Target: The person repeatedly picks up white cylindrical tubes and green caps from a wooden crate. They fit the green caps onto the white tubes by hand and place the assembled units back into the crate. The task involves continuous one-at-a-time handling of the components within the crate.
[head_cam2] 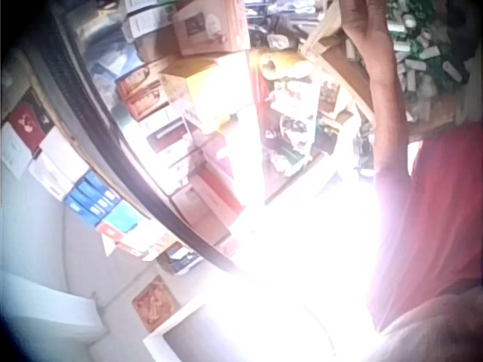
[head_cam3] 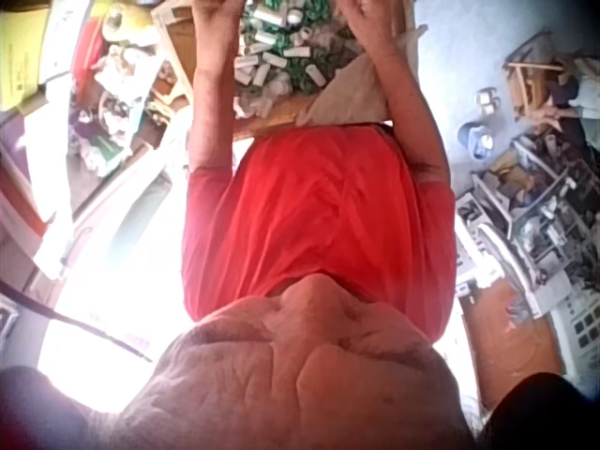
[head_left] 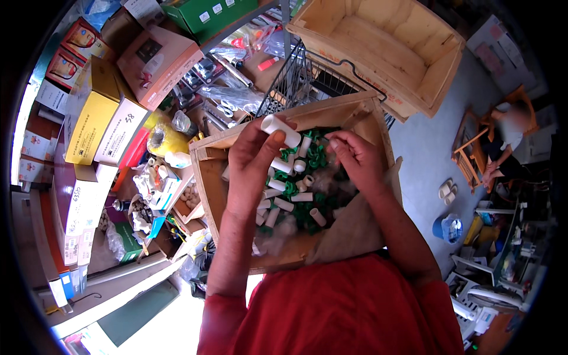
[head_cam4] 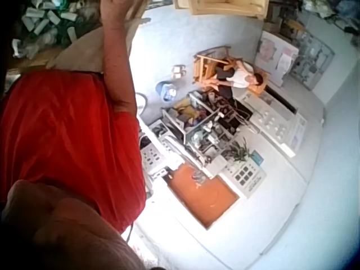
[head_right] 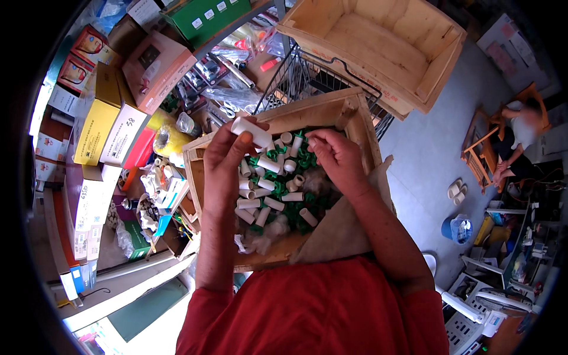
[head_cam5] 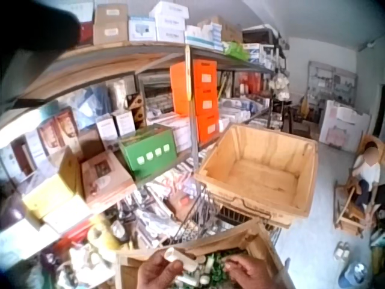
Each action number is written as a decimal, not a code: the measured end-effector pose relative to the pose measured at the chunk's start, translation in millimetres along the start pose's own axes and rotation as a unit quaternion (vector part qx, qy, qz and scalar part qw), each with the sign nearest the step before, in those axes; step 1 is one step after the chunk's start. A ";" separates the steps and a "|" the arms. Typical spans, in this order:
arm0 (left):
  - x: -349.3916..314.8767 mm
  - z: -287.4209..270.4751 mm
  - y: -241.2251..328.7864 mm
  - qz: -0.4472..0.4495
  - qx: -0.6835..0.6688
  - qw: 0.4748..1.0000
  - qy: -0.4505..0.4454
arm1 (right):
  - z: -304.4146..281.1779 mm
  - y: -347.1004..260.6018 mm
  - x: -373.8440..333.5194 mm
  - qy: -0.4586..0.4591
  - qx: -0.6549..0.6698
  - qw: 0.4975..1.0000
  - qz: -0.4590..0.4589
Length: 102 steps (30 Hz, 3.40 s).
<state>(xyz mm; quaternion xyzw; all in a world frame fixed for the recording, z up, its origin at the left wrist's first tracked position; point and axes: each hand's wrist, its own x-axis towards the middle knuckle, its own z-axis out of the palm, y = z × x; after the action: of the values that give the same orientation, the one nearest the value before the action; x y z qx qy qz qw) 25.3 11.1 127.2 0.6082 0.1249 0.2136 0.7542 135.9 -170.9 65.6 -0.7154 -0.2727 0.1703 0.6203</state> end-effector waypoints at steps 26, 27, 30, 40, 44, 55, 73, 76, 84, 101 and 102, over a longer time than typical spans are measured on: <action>-26.8 -20.3 -98.9 -0.133 -0.097 0.986 0.014 | 38.2 70.2 9.0 -0.155 -0.479 0.863 -0.034; -26.6 -20.7 -97.7 -0.132 -0.100 0.986 0.013 | 37.6 65.6 10.2 -0.163 -0.482 0.860 -0.029; -25.7 -21.0 -97.8 -0.139 -0.100 0.985 0.012 | 34.8 64.9 11.9 -0.158 -0.469 0.869 -0.012; -26.8 -22.4 -104.6 -0.134 -0.055 0.989 0.005 | 0.4 4.1 14.4 -0.105 -0.070 0.987 0.099; -30.9 -12.0 -112.8 -0.085 -0.038 0.996 -0.012 | -4.1 13.1 1.7 -0.103 0.091 0.978 0.159; -31.6 -5.8 -95.8 0.016 0.203 0.978 -0.055 | -2.5 15.2 4.6 -0.070 0.137 0.982 0.107; -30.8 -2.3 -87.5 0.046 0.247 0.967 -0.049 | 7.0 15.2 1.4 -0.071 0.018 0.997 0.000; -30.9 -2.6 -86.4 0.048 0.252 0.965 -0.047 | 6.5 9.8 1.5 -0.082 -0.013 0.996 -0.015; -32.3 -2.6 -86.6 0.046 0.268 0.961 -0.041 | 8.0 1.5 0.8 -0.116 -0.010 0.993 -0.005; -33.1 -11.9 -103.8 -0.032 0.139 0.987 -0.068 | 4.9 -1.3 1.1 -0.139 -0.019 0.990 -0.030; -32.8 -12.8 -104.1 -0.049 0.116 0.989 -0.074 | 4.3 -1.6 0.9 -0.142 -0.018 0.989 -0.032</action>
<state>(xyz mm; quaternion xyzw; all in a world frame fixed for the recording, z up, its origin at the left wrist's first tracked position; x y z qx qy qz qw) 8.5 -11.0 20.8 0.6988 0.1222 0.1153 0.6953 133.9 -166.9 66.6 -0.6862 -0.3839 0.2456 0.5669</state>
